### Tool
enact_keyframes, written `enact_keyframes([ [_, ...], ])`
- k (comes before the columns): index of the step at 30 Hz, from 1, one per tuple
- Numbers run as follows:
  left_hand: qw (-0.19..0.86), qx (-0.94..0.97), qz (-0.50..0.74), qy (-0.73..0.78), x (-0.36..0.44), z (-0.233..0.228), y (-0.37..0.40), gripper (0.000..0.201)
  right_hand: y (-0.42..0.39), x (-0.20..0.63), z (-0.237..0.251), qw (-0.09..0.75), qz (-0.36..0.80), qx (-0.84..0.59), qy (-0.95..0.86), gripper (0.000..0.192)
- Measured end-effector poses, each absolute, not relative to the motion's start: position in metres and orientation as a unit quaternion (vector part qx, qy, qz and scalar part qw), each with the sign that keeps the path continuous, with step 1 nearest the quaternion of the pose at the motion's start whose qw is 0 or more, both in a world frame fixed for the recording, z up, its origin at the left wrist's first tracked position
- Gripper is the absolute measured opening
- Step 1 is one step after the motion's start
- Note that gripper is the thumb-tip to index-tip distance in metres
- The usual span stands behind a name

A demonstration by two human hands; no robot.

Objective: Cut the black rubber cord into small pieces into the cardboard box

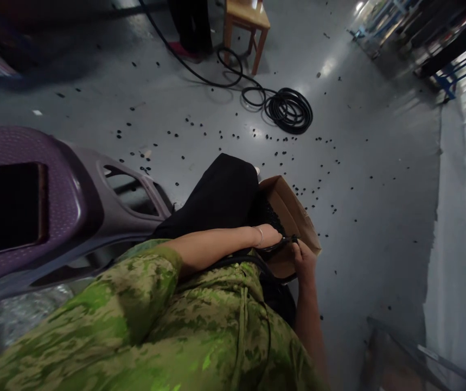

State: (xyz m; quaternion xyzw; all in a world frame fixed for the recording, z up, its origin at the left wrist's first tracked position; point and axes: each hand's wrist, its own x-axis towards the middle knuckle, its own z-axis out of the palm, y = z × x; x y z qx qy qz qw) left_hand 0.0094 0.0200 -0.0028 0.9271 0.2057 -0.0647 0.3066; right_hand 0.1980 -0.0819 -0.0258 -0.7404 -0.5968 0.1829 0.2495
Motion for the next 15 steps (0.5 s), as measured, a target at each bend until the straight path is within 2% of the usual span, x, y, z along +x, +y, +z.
enact_keyframes([
  [15, 0.339, 0.91, -0.09, 0.222, 0.011, -0.011, 0.02, 0.02, -0.086, 0.197, -0.033, 0.228, 0.209, -0.731, -0.608, 0.04],
])
